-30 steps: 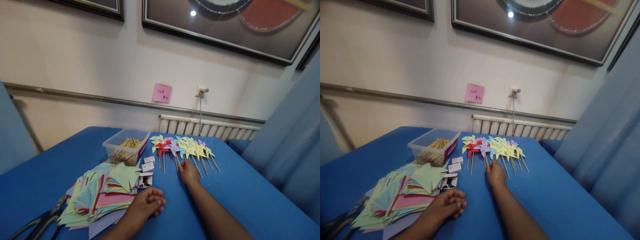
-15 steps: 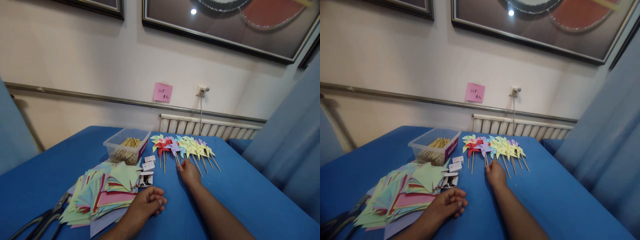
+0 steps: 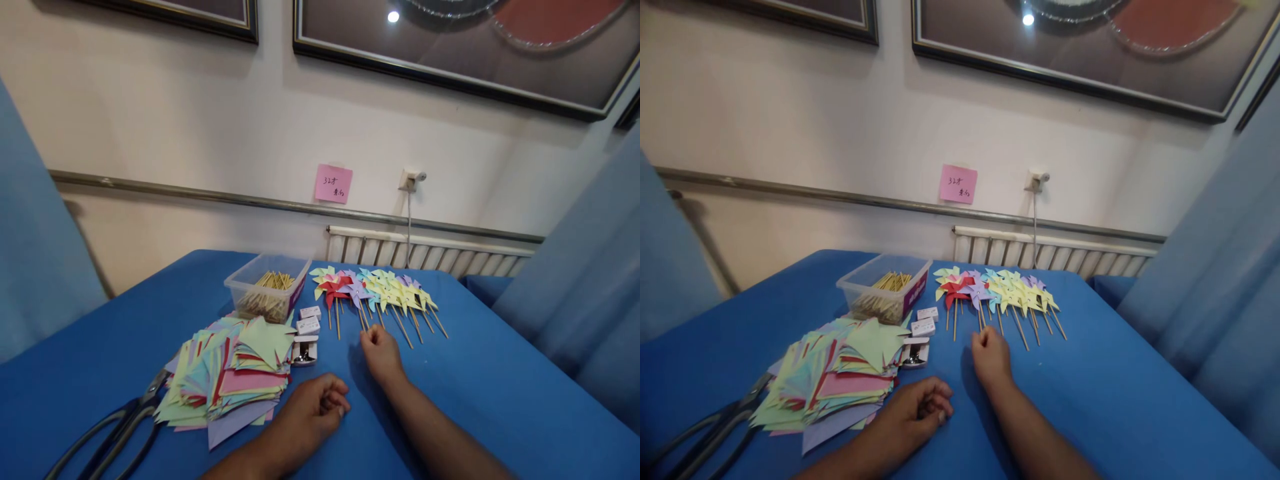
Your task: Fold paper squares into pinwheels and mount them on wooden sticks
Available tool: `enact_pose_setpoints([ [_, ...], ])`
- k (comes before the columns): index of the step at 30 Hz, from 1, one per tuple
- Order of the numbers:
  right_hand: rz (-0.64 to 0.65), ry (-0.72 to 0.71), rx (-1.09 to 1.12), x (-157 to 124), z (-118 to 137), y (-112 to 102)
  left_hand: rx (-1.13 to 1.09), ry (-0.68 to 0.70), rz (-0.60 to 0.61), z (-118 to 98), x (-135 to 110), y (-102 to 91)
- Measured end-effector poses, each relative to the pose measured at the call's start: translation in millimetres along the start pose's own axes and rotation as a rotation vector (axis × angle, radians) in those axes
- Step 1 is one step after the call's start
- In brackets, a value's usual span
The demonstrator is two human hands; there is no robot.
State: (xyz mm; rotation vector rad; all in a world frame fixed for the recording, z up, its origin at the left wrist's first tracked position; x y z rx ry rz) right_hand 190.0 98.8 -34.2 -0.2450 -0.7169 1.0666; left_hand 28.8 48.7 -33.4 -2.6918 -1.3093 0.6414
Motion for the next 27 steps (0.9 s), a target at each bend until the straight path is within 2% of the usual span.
enact_pose_setpoints([
  [4, 0.105, 0.006, 0.199, -43.2, 26.2, 40.4, 0.035, 0.041, 0.006, -3.7, -0.5, -0.6],
  [7, 0.143, -0.015, 0.261, -53.9, 35.9, 53.2, 0.071, 0.060, -0.007, -5.8, -1.1, -1.6],
  [14, 0.240, -0.156, 0.280, -38.9, 48.2, 54.7, 0.093, 0.039, 0.014, -9.6, -2.2, 1.5],
  [19, 0.320, -0.181, 0.312, -42.2, 50.0, 57.4, 0.107, 0.015, 0.030, -12.0, -3.8, 1.8],
  [27, 0.330, -0.212, 0.286, -44.5, 51.8, 55.8, 0.179, -0.010, 0.027, -15.0, -5.8, 1.8],
])
Point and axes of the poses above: each hand's wrist, its own x-axis towards the middle knuckle, its own y-axis out of the palm, z = x × y, the point moved 10 cm from there along x, towards the middle knuckle, and after that the axes turned 15 degrees about -y, right-handed, at the moved point
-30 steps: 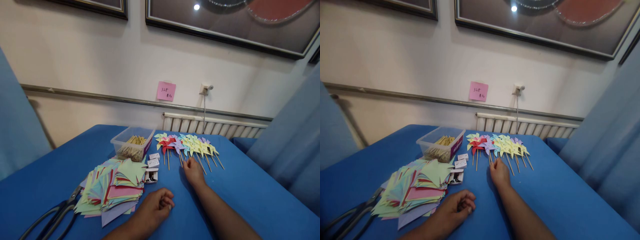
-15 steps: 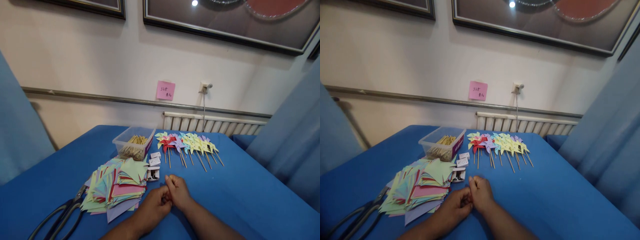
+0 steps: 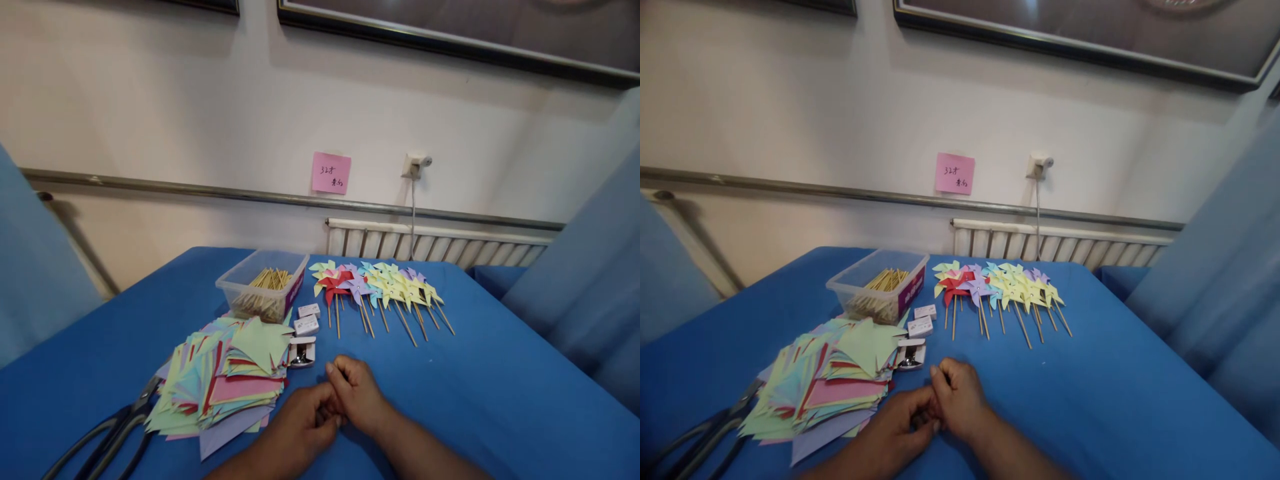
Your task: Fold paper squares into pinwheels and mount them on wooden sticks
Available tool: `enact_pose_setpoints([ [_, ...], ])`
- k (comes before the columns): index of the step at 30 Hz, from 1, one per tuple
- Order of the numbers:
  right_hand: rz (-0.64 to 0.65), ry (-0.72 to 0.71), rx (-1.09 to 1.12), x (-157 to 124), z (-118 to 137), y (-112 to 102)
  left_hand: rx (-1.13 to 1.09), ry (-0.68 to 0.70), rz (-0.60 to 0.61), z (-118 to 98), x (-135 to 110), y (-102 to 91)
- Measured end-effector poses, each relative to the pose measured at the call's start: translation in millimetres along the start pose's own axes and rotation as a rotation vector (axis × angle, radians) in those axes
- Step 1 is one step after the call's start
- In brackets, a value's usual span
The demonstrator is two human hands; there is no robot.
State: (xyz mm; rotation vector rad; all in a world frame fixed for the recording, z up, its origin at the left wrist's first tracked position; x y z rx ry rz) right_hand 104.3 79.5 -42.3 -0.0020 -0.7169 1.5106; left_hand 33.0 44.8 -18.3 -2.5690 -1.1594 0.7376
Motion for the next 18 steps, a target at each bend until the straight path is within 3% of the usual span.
enact_pose_setpoints([
  [5, 0.009, -0.006, -0.005, -1.5, 2.3, -0.3, 0.031, 0.005, -0.024, 2.1, -1.1, 2.7],
  [8, 0.042, -0.008, -0.011, -2.4, 6.1, 1.5, 0.165, 0.024, -0.114, -2.8, -6.9, -10.5],
  [10, 0.071, -0.008, -0.016, -3.4, 10.1, 3.0, 0.276, 0.070, -0.287, -13.9, -16.0, -37.9],
  [13, 0.123, -0.034, -0.078, -5.1, 19.3, 4.6, 0.346, 0.128, -0.625, -29.1, -37.0, -95.2],
  [15, 0.153, -0.056, -0.132, -6.3, 24.9, 5.3, 0.436, 0.107, -0.704, -28.1, -41.3, -118.8],
  [18, 0.181, -0.068, -0.179, -7.3, 28.6, 6.0, 0.541, -0.036, -0.740, -8.9, -37.3, -141.3],
])
Point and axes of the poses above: each hand's wrist, its own x-axis towards the middle knuckle, its own y-axis out of the palm, z = x × y, the point moved 10 cm from there along x, towards the middle knuckle, and after that the axes turned 15 degrees about -y, right-handed, at the moved point
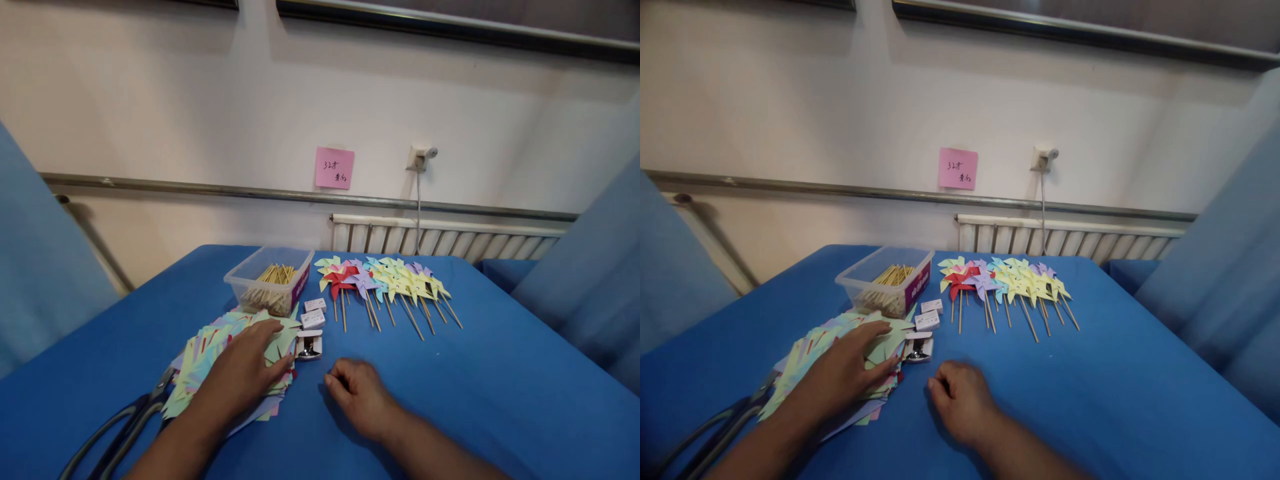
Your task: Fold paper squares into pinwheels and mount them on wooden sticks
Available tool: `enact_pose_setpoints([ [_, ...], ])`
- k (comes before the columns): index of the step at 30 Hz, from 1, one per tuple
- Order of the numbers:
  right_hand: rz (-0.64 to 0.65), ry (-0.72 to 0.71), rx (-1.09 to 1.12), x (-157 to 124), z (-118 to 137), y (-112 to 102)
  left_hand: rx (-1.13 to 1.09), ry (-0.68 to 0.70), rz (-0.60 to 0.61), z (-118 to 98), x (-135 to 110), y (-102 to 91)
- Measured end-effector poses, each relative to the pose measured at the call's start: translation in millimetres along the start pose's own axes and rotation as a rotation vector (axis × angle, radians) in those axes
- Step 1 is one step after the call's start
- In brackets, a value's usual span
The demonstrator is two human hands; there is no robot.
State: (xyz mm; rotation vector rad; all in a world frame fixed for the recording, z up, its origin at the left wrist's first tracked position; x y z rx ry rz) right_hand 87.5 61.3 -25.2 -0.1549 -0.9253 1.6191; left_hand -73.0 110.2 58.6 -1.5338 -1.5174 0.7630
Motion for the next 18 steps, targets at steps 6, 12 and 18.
enact_pose_setpoints([
  [6, 0.025, 0.006, -0.022, -0.8, -0.9, 1.3, 0.067, -0.058, 0.032, 19.0, 6.0, 9.2],
  [12, 0.053, 0.001, -0.033, -3.0, 0.6, 2.8, 0.069, -0.044, 0.045, 15.9, 7.9, 8.5],
  [18, 0.054, -0.010, -0.034, -2.9, 2.5, 1.6, 0.075, -0.066, 0.038, 18.9, 9.6, 9.2],
])
Point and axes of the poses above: each hand's wrist, its own x-axis towards the middle knuckle, its own y-axis out of the palm, z = x × y, the point moved 10 cm from there along x, towards the middle knuckle, and after that the axes turned 15 degrees about -y, right-handed, at the moved point
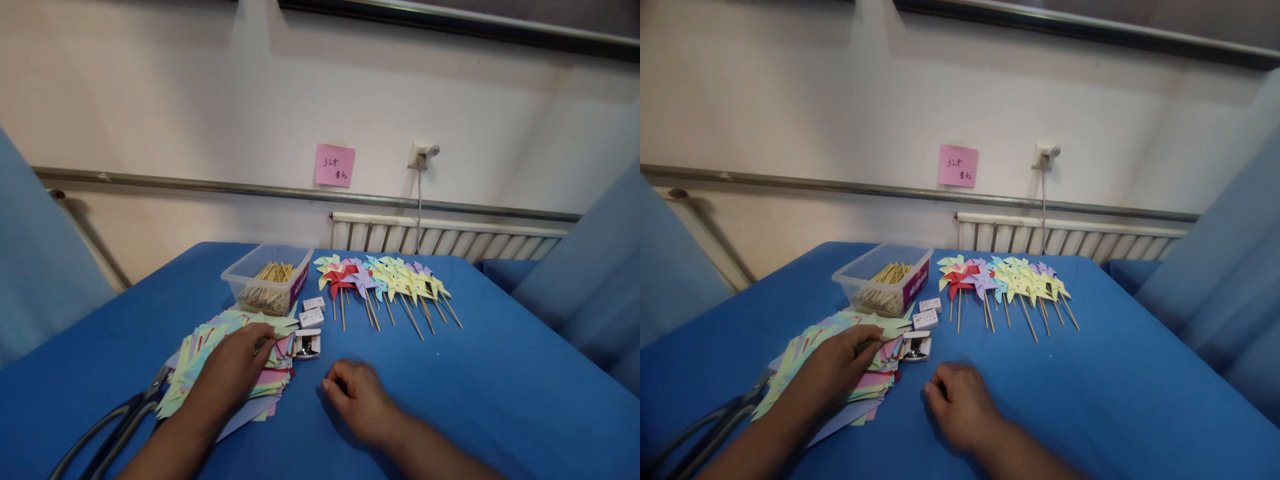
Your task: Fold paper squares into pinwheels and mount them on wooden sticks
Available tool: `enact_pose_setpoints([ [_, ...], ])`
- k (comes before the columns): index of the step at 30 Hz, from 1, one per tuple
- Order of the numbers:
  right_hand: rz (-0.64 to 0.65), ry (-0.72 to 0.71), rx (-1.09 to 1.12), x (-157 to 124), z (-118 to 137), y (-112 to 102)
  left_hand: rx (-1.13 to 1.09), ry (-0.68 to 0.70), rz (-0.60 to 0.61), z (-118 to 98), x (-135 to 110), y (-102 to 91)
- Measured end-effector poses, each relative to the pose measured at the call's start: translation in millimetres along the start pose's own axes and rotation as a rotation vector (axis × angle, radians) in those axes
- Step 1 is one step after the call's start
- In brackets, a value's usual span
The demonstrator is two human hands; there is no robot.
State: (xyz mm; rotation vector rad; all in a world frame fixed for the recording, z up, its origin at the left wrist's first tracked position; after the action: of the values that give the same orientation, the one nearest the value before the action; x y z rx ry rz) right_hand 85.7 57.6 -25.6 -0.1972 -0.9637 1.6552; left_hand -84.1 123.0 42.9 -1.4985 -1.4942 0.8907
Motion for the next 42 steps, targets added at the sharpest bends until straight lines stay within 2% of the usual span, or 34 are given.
enact_pose_setpoints([
  [5, -0.004, -0.005, 0.001, -0.8, 1.3, 0.8, 0.019, -0.040, -0.068, 1.8, 0.8, -9.5],
  [8, -0.008, -0.010, 0.003, -0.8, 2.0, 0.8, -0.023, -0.097, -0.151, 3.0, -2.9, -25.0],
  [11, -0.009, -0.012, 0.005, -0.8, 1.9, 0.6, -0.118, -0.169, -0.292, 8.9, -10.1, -45.6],
  [14, -0.019, -0.004, 0.006, -1.2, 0.7, 0.2, -0.306, -0.232, -0.428, 20.7, -18.4, -60.8],
  [17, -0.047, 0.002, 0.054, -0.9, -0.7, 0.3, -0.724, -0.260, -0.448, 34.1, -22.7, -59.9],
  [19, -0.102, 0.019, 0.146, -0.9, -3.5, -1.3, -1.046, -0.287, -0.327, 35.8, -20.2, -43.9],
  [22, -0.212, 0.059, 0.389, -1.8, -10.7, -4.6, -1.363, -0.358, 0.016, 15.6, -17.5, -4.4],
  [24, -0.268, 0.073, 0.567, -2.1, -14.2, -6.5, -1.441, -0.402, 0.255, -4.8, -22.0, 22.0],
  [27, -0.325, 0.063, 0.755, -1.4, -14.1, -12.6, -1.470, -0.462, 0.443, -21.7, -32.0, 49.4],
  [32, -0.380, 0.078, 0.992, 0.2, -11.0, -12.1, -1.446, -0.482, 0.615, -33.9, -44.3, 73.9],
  [38, -0.480, 0.152, 1.028, -2.7, -23.1, -5.9, -1.544, -0.390, 0.848, -61.6, -57.2, 77.5],
  [40, -0.498, 0.170, 1.021, -3.5, -26.8, -6.6, -1.551, -0.366, 0.888, -66.7, -59.9, 79.1],
  [42, -0.508, 0.188, 1.011, -4.3, -28.9, -7.8, -1.510, -0.350, 0.864, -65.3, -59.4, 81.7],
])
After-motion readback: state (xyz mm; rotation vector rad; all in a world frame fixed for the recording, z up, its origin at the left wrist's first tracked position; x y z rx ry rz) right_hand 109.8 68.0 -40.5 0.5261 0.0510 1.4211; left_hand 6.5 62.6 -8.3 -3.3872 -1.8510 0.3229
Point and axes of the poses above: each hand's wrist, its own x-axis towards the middle knuckle, its own y-axis out of the palm, z = x × y, the point moved 10 cm from there along x, towards the middle knuckle, and after that the axes turned 15 degrees about -y, right-handed, at the moved point
